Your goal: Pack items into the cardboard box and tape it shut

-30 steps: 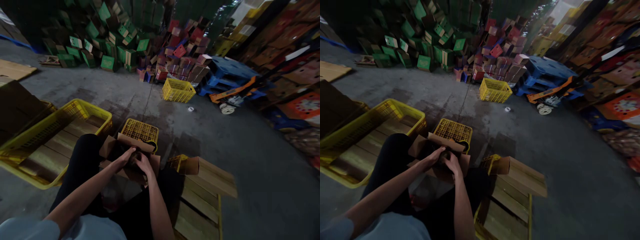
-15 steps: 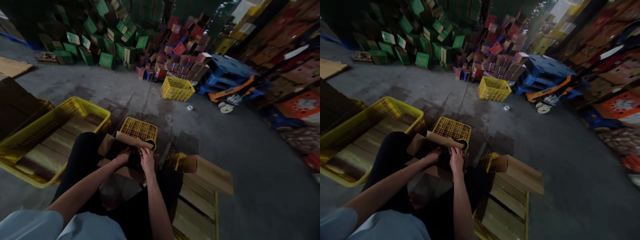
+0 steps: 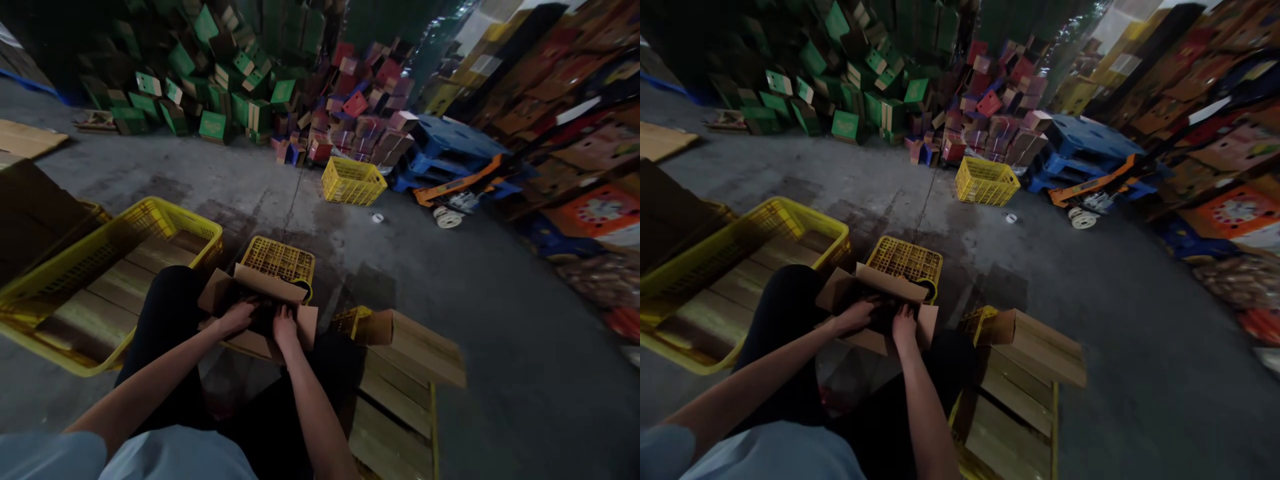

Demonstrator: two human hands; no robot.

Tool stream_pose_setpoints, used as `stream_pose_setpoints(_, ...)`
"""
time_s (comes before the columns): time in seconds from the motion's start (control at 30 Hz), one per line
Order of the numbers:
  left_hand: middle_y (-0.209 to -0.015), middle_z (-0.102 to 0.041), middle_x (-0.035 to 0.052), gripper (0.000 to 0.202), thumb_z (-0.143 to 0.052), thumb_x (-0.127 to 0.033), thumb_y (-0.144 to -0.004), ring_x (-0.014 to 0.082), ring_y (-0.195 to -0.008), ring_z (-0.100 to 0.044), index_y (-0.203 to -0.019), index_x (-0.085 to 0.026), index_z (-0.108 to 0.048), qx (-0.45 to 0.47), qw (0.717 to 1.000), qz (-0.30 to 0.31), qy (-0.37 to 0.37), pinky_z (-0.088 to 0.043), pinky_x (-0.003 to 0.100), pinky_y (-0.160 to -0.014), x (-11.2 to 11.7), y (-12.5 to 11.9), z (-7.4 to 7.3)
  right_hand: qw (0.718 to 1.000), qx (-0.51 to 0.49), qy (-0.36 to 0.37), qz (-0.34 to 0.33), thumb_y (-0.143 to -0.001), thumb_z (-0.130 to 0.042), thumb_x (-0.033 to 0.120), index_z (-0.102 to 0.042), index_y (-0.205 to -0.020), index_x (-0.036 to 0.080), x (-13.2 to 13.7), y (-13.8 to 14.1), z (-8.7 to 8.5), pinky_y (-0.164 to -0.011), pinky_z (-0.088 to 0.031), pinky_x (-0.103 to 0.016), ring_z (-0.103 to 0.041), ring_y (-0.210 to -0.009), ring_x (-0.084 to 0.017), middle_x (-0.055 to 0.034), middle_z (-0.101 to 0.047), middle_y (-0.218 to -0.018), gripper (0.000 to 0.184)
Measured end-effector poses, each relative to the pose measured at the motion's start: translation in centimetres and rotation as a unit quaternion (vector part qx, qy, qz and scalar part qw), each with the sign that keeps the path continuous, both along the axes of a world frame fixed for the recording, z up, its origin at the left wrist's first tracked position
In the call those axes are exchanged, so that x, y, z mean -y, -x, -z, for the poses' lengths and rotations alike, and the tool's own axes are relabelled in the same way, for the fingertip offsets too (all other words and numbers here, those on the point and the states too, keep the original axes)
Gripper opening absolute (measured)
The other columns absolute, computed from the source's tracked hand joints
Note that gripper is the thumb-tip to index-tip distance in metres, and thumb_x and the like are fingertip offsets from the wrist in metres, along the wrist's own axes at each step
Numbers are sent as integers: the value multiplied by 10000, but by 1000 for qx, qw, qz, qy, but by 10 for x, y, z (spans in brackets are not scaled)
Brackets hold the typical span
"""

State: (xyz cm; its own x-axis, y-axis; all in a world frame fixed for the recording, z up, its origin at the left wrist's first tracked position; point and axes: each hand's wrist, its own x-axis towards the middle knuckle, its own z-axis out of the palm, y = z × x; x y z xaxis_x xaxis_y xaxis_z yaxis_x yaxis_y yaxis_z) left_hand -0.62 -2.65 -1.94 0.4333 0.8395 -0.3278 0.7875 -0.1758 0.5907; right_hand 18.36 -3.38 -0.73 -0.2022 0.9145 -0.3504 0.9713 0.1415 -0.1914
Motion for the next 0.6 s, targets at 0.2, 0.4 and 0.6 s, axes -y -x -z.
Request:
stream_pose_setpoints(0.2,-1097,-759,106,376,-481,-420,-981,260,-1037,-709,-1156,-206,-735,-105,994,13,1,-527,333,-896,25,12,-11,994,-110,9,23,-821,-521,-32,-561,-1429,128,-14,-14,-9,-1078,-486,-393,-620,-1246,-277,-204,-615,-1372,630)
stream_pose_setpoints(0.4,-988,-753,178,436,-350,-330,-1037,308,-945,-715,-1246,-190,-706,-177,982,40,-60,-515,377,-774,53,8,-2,964,-236,-43,119,-931,-389,74,-634,-1344,206,-21,-52,-10,-976,-567,-355,-705,-1133,-188,-105,-715,-1264,499)
stream_pose_setpoints(0.6,-916,-741,163,431,-418,-159,-990,258,-838,-697,-1380,-196,-598,-152,969,113,-158,-498,351,-727,53,15,20,945,-282,-77,143,-937,-410,120,-679,-1267,224,-13,-62,-5,-814,-620,-299,-754,-997,-171,-78,-765,-1146,438)
